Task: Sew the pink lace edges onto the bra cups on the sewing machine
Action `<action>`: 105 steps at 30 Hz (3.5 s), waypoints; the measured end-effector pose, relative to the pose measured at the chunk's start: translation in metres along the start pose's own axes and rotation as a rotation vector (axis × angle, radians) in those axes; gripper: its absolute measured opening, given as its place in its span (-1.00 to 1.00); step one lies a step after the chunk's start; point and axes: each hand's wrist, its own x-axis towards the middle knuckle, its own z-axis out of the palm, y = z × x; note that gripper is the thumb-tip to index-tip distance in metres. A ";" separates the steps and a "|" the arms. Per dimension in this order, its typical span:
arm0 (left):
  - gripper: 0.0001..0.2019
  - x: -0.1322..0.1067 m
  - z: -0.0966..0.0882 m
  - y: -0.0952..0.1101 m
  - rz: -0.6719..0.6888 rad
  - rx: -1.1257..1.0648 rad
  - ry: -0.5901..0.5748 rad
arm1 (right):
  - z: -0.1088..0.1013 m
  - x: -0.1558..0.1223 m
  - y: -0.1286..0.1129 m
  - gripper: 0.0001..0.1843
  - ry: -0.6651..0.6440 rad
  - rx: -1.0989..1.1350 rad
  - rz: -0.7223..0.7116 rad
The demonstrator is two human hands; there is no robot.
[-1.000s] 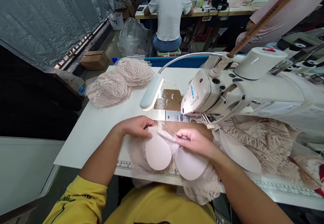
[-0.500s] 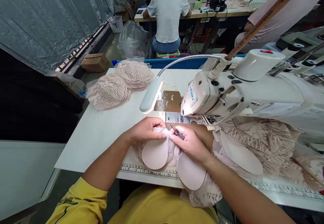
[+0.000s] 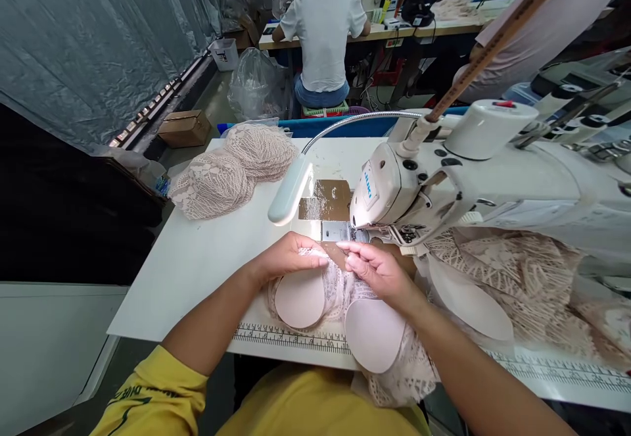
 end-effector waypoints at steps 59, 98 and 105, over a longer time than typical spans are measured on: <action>-0.89 -0.036 0.010 0.014 0.018 1.002 0.053 | -0.052 -0.070 -0.021 -0.80 -0.156 -0.769 0.258; -0.48 -0.088 -0.112 -0.011 0.193 1.043 0.652 | -0.029 -0.068 -0.020 -0.81 0.084 -0.920 0.037; -0.59 -0.048 0.015 -0.003 0.191 0.411 0.001 | -0.061 -0.122 0.015 -0.84 0.315 -0.835 0.241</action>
